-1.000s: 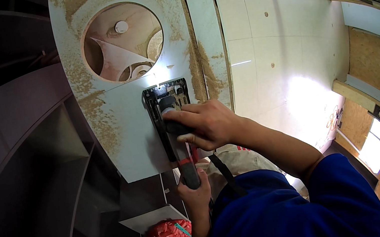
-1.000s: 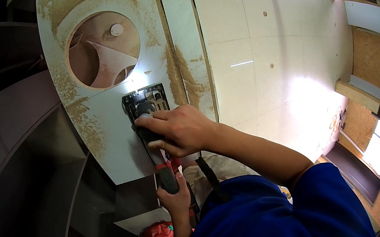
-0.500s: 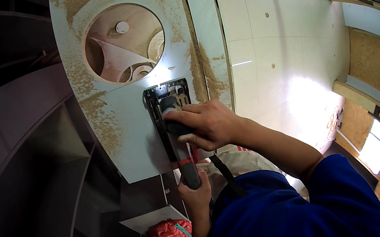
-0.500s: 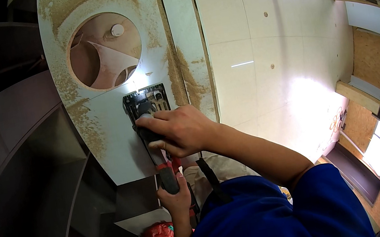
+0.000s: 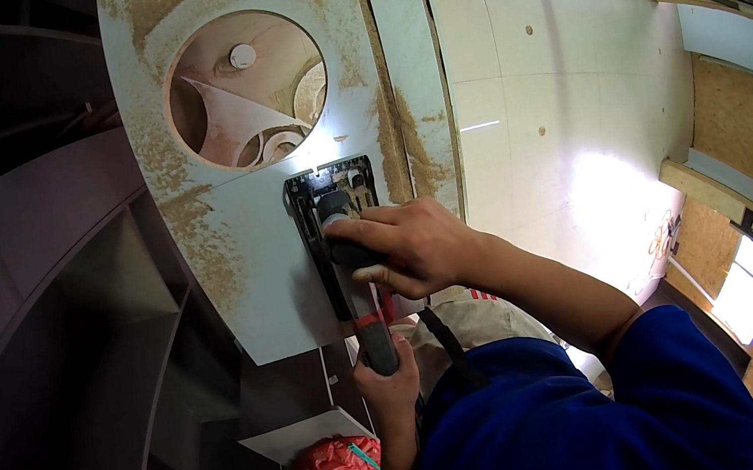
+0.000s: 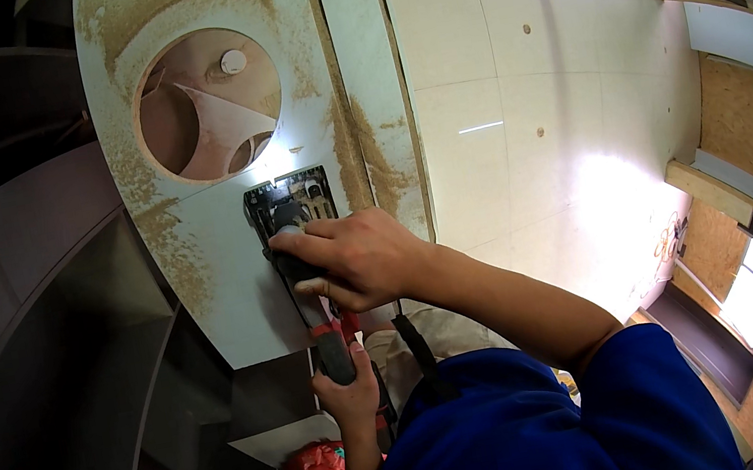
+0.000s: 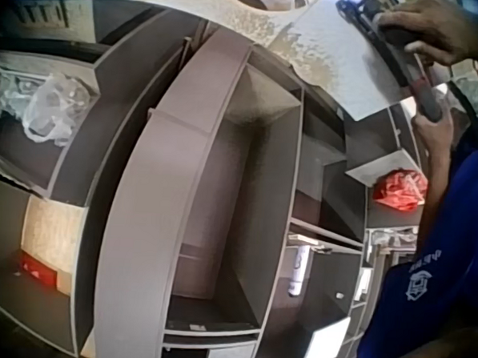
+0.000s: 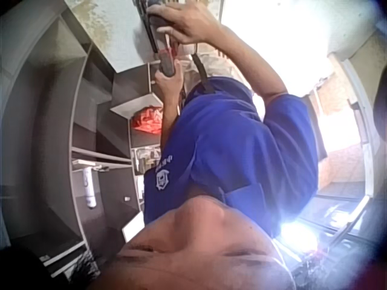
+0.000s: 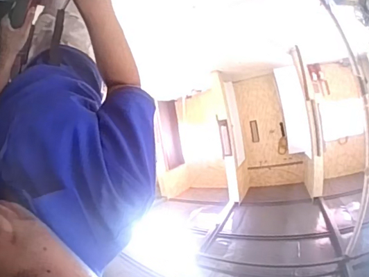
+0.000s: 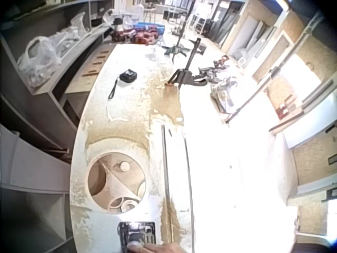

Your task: The person uses a jigsaw to cut a straight line along a marked line on a large white board. The person guides the tool steadily along the line, creating sawdust as the cut progresses.

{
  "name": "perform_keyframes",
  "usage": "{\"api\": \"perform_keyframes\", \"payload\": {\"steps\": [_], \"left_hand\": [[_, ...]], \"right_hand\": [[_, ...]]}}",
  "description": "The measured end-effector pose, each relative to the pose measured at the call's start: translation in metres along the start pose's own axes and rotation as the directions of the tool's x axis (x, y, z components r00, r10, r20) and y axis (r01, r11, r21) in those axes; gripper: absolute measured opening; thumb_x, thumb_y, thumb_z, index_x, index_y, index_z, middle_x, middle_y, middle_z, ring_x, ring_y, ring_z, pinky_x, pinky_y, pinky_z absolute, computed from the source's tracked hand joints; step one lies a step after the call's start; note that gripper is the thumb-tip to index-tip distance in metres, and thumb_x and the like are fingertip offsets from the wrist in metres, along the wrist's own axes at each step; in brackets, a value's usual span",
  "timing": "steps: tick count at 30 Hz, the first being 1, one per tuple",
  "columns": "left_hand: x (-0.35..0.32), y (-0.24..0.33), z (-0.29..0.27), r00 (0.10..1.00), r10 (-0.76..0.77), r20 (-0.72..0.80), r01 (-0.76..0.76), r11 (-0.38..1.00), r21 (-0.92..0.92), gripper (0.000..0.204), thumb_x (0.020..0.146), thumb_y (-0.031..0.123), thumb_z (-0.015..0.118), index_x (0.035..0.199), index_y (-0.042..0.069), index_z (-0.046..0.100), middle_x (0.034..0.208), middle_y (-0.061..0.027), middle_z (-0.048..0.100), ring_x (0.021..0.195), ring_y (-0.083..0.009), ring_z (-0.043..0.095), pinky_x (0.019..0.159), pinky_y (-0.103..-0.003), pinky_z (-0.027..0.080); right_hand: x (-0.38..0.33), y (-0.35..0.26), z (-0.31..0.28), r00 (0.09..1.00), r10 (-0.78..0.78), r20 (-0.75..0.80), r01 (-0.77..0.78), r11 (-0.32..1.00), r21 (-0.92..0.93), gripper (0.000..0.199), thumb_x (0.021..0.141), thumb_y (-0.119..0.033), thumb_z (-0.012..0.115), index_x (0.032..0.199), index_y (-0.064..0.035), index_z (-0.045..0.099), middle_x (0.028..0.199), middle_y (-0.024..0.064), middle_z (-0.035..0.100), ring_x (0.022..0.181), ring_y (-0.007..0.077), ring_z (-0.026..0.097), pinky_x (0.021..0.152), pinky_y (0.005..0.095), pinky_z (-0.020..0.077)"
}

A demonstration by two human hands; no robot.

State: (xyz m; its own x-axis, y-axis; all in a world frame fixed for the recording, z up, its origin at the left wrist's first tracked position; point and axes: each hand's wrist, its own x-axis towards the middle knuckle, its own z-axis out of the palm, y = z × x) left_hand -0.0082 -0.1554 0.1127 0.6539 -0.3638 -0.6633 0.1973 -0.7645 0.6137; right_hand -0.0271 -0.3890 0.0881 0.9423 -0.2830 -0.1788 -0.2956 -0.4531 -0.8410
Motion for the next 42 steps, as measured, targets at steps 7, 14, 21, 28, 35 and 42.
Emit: {"api": "perform_keyframes", "payload": {"steps": [7,14,21,28,35,42], "left_hand": [[0.001,-0.002,0.002,1.0,0.018,-0.007,-0.018,1.0,-0.006,0.022,0.088,0.018,0.076,0.086,-0.003,0.069,0.069,-0.0118,0.069,0.063,-0.0215,0.071,0.061,-0.035,0.054],[0.004,0.006,0.003,1.0,0.001,-0.006,-0.001,0.998,-0.068,0.021,0.089,0.017,0.075,0.086,-0.003,0.069,0.068,-0.0102,0.069,0.063,-0.019,0.07,0.061,-0.035,0.054],[0.004,0.0,0.004,1.0,-0.005,-0.015,0.005,0.999,-0.032,0.023,0.088,0.018,0.076,0.084,-0.002,0.068,0.067,-0.009,0.067,0.061,-0.0178,0.068,0.06,-0.035,0.053],[0.004,0.006,0.004,0.999,-0.001,-0.038,0.001,1.0,-0.022,0.022,0.087,0.018,0.077,0.085,-0.002,0.068,0.068,-0.0098,0.067,0.062,-0.0193,0.069,0.06,-0.036,0.053],[0.005,0.009,0.003,0.999,0.007,-0.033,-0.007,1.0,0.009,0.02,0.088,0.016,0.075,0.087,-0.003,0.068,0.071,-0.0118,0.069,0.066,-0.0208,0.071,0.063,-0.036,0.055],[0.007,0.005,0.003,1.0,0.016,-0.002,-0.016,1.0,-0.014,0.02,0.089,0.016,0.075,0.09,-0.003,0.068,0.073,-0.0123,0.07,0.067,-0.0216,0.071,0.064,-0.036,0.055]], "right_hand": [[0.001,0.002,0.0,1.0,-0.016,-0.01,0.016,1.0,-0.003,0.058,0.091,-0.032,0.07,0.142,-0.0087,0.054,0.087,0.0134,0.064,0.068,0.0369,0.065,0.056,0.0455,0.0497],[0.003,0.004,-0.002,1.0,-0.015,-0.011,0.015,1.0,-0.004,0.058,0.091,-0.033,0.07,0.141,-0.0082,0.054,0.088,0.0136,0.065,0.069,0.0368,0.065,0.056,0.0453,0.0501],[0.005,0.004,-0.002,1.0,-0.026,-0.014,0.026,1.0,-0.003,0.057,0.092,-0.032,0.069,0.141,-0.0077,0.054,0.087,0.0138,0.064,0.069,0.0365,0.065,0.056,0.045,0.0501],[0.006,0.004,-0.004,1.0,-0.024,-0.011,0.024,1.0,-0.002,0.057,0.092,-0.032,0.069,0.141,-0.0078,0.054,0.088,0.014,0.064,0.07,0.0368,0.065,0.057,0.0454,0.0501],[0.008,0.006,-0.004,1.0,-0.027,-0.013,0.027,1.0,-0.004,0.057,0.093,-0.034,0.068,0.141,-0.0079,0.054,0.087,0.0133,0.064,0.069,0.036,0.065,0.056,0.0451,0.0494],[0.008,0.006,-0.005,0.999,-0.027,-0.024,0.027,1.0,-0.002,0.057,0.093,-0.034,0.069,0.141,-0.0083,0.054,0.086,0.0133,0.063,0.068,0.036,0.064,0.056,0.045,0.0493]]}}
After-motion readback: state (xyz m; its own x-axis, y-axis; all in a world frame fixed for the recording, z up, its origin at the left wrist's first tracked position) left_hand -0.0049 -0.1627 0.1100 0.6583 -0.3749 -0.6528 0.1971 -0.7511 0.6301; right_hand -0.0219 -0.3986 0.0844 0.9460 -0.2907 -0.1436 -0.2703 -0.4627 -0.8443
